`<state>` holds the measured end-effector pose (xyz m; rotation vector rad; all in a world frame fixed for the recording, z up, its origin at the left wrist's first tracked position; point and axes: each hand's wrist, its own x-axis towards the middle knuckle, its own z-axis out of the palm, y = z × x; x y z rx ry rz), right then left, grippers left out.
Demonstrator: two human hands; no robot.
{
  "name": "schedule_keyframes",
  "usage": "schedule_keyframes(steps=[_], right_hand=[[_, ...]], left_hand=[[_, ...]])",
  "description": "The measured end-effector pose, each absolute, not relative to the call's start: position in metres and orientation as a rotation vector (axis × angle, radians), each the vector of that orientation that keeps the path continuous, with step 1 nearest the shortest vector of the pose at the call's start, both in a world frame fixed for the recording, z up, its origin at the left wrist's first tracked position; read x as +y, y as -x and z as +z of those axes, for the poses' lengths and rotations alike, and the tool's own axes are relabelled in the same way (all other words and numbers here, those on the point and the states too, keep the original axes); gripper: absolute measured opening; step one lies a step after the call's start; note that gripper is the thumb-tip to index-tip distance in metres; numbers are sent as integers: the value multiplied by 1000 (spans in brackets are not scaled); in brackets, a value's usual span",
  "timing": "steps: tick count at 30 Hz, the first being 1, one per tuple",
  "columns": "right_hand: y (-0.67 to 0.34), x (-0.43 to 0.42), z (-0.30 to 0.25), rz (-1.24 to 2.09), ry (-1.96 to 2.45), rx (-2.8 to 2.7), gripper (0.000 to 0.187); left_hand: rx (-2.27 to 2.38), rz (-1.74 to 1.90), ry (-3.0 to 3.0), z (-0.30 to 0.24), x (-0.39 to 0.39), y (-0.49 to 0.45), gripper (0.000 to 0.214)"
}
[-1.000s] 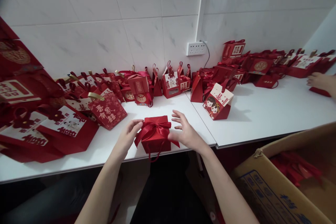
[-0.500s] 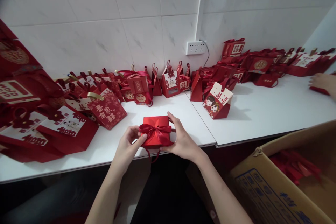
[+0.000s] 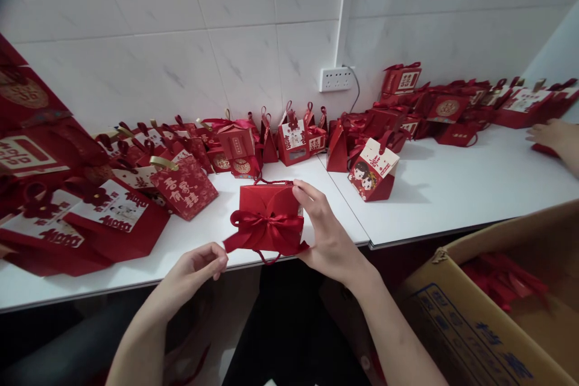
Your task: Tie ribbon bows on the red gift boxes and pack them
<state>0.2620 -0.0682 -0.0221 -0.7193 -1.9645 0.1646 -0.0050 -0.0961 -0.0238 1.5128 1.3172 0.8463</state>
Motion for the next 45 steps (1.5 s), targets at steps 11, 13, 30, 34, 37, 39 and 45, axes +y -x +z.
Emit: schedule_keyframes(steps=[11,13,30,34,37,39,45], right_hand=[[-261,-71,-1,63,634,-1975,96],[-260,-73,1,86,628,-1960,95],[-252,-83,-14,168,604,-1792,89],[-255,-87,-14,174,609,-1792,87],[-255,-88,-14,152,614,-1803,88],[-255,-88,-13,127,610,-1803,87],[-258,-90,-14,146,658,-1773,97]], left_hand=[[1319,1414,-1816,37,-91,-31,26],[1366,1415,-1877,40,-97,-43,21],[1061,1997,-2662,26,-135,-92,12],[999,2059,-2621,28,-136,-91,14],[1001,2059,-2623,28,-138,-92,15],[1005,2064,-2615,27,-138,-93,16],[1464,2082,-2191,27,-115,-75,22]])
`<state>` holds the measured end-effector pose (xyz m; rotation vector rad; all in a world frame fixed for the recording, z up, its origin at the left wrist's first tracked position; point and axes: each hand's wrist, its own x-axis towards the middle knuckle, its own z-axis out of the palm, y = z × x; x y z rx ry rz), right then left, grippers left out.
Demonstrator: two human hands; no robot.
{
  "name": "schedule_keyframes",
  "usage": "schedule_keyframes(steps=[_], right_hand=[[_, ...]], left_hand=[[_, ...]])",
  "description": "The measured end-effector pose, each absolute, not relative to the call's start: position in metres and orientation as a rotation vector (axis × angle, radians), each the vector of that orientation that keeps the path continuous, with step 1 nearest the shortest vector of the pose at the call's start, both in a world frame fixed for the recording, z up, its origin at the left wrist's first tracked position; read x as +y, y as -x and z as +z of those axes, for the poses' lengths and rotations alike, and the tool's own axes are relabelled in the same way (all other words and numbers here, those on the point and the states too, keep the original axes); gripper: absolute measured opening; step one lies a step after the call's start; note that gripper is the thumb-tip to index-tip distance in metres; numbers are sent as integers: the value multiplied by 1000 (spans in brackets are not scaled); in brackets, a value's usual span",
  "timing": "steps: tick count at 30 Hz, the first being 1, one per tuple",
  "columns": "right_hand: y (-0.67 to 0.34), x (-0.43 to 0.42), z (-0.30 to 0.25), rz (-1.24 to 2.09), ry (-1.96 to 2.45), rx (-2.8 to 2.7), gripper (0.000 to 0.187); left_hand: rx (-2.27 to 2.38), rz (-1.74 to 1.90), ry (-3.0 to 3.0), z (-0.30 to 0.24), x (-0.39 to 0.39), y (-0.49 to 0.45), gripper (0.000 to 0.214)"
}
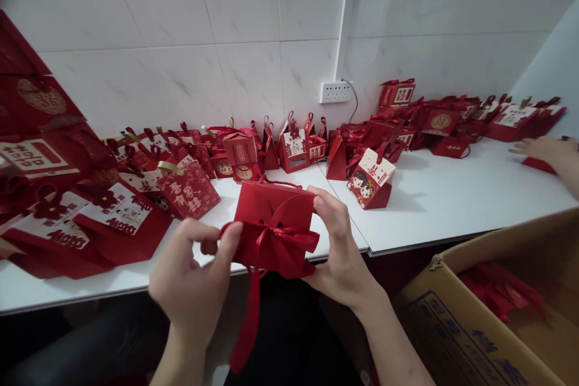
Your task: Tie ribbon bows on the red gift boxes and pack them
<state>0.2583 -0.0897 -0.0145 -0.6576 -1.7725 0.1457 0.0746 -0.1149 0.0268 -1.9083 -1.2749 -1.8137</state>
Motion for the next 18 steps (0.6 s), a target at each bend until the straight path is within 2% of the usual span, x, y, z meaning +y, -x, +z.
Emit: schedule_keyframes(steps=[3,6,7,11,14,18], right_hand=[[-262,-91,-17,278,754,-1665,102],[-272,-90,-20,605,836,-1396,105],[-278,-89,-20,762,837,-1276,99],[-305,-90,-18,1365,780,-846,56],[-324,-97,-10,1625,654,-701,45],[-337,-109,-3,1691,558,-638,35]], left_hand=[[-1675,-1876,1890,25,-95,-60,31],[-1882,-1903,1971,16,-81,-54,34],[-1924,-1888,2009,12,-78,-55,35],[-2001,-1782,2253,-4,-70,-70,36],[-2003,-1734,2404,-12,-67,-85,38],[-1995,-1675,2547,-18,-65,-98,40]])
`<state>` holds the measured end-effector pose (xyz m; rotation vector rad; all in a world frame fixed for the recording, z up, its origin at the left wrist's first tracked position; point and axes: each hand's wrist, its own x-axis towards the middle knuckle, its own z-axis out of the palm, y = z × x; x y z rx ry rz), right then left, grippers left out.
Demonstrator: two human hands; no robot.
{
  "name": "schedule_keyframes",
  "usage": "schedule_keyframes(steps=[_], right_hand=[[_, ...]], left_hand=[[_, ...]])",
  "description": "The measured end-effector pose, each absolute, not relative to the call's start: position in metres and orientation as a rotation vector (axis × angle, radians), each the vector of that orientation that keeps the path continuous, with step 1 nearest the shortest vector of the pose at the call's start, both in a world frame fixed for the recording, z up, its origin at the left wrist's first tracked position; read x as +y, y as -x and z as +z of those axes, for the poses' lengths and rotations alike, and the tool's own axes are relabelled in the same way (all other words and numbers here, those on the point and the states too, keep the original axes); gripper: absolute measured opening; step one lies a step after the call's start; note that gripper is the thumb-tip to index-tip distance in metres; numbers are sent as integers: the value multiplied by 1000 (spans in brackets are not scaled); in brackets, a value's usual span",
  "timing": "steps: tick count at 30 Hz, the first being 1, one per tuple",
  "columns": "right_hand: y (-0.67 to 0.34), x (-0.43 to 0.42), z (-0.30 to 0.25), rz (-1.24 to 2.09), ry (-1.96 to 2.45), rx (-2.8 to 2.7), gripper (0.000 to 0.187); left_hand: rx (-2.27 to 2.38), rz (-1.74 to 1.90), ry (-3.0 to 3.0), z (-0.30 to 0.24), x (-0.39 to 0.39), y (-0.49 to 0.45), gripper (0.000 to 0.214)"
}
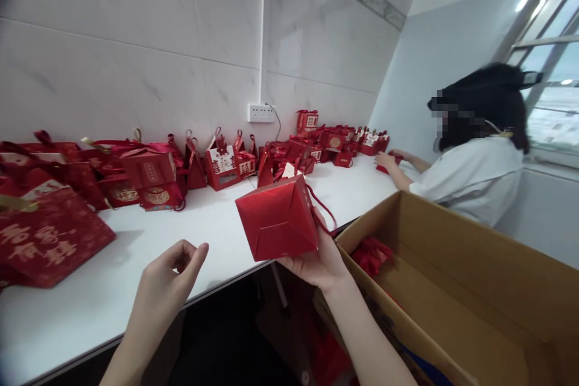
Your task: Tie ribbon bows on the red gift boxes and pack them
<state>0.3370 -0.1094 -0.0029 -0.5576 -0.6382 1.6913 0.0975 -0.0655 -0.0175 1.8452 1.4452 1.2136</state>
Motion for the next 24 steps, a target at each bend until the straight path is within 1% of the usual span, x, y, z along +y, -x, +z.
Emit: schedule_keyframes(steps=[2,4,5,6,7,9,10,11,12,14,18,21,22,24], right_hand=[[-338,-113,-3,1647,595,-668,38],[-336,-116,-4,1560,693,-735,48],[-334,-117,-5,1463,756,-793,53],[-332,-118,-6,1314,826,-871,58],[-331,-119,-8,1114,904,-971,68],[-328,-122,-12,619,1054,-1212,93],[-328,-123,-13,375,1112,-1337,101],[-329,-125,-15,173,1154,-1455,104],[-330,-127,-16,24,1173,-1561,103],[-333,-130,-16,-127,1162,-1711,97],[-340,-140,-13,-180,1163,-1780,99],[-343,-152,-9,-216,1198,-1782,99],[-345,-155,-8,-223,1211,-1785,98],[-348,-163,-5,-224,1234,-1790,96]], left_hand=[[1422,1186,-1847,-19,-65,-100,40],[1402,1174,-1853,-20,-65,-100,41],[1393,1177,-1855,-19,-65,-99,41],[1384,1191,-1851,-18,-65,-99,41],[1369,1219,-1837,-17,-64,-99,39],[1296,1309,-1786,-13,-64,-101,36],[1229,1359,-1767,-10,-63,-103,36],[1147,1397,-1760,-7,-64,-105,36],[1064,1414,-1772,-3,-64,-109,36],[911,1359,-1862,3,-67,-118,34],[707,1174,-2015,10,-72,-134,26],[653,1181,-1941,10,-75,-140,16],[645,1183,-1924,10,-75,-141,15],[648,1167,-1909,9,-75,-145,19]])
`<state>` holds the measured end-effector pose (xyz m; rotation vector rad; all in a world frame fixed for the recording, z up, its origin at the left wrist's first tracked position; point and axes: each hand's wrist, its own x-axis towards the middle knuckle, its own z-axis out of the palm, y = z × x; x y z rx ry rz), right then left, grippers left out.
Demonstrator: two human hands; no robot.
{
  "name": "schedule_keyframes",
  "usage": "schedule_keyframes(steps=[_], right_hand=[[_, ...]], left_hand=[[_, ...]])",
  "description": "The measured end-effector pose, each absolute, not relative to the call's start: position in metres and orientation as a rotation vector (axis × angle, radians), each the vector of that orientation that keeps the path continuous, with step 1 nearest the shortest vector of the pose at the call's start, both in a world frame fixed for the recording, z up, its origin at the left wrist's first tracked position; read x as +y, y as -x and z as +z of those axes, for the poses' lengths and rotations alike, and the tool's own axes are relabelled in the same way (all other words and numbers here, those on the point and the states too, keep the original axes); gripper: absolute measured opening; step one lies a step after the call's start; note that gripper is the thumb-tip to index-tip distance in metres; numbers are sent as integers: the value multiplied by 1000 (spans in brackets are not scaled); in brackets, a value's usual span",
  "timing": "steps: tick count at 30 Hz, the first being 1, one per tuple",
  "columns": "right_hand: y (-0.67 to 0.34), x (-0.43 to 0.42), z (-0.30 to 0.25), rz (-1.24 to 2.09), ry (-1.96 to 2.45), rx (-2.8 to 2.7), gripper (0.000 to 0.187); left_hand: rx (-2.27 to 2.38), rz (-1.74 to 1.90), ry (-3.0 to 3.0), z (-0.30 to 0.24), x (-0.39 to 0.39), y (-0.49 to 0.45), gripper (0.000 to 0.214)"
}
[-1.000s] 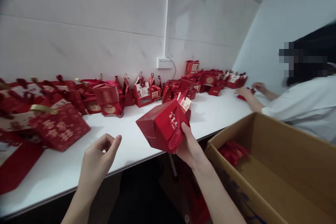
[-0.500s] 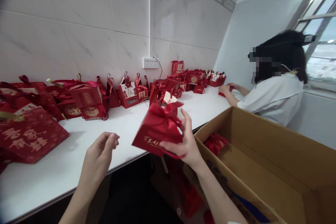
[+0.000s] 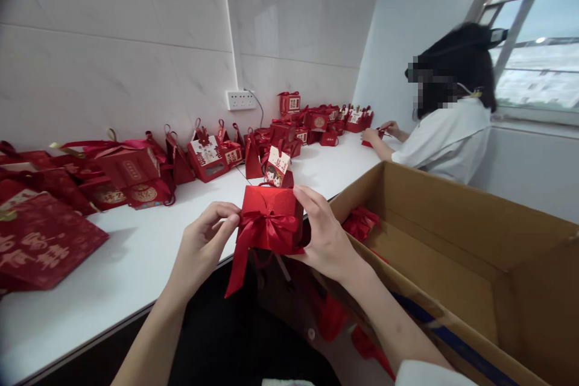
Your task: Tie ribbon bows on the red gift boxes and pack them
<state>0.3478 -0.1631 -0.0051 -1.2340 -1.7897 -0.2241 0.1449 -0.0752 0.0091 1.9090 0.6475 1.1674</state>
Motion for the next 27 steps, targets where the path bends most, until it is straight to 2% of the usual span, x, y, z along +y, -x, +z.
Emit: schedule_keyframes(steps=[9,16,20,24,27], right_hand=[[-374,-201,4,-308,1435,-1775,95],[-467,-261,12,-333,1971,-1422,101],[-536,-276,-10,-216,2211,-1270,104],[-585,-279,-44,-100,2339,-1143,101],[-607,-284,-71,-47,2407,-1103,103]], left_hand=[[778,821,-1913,8,-74,-176,46],[662,576,-2056,-22,-79,-214,40],[480,707,-2410,-48,-96,-259,20],[221,912,-2692,-77,-106,-304,43],[199,899,-2758,-97,-106,-324,45]])
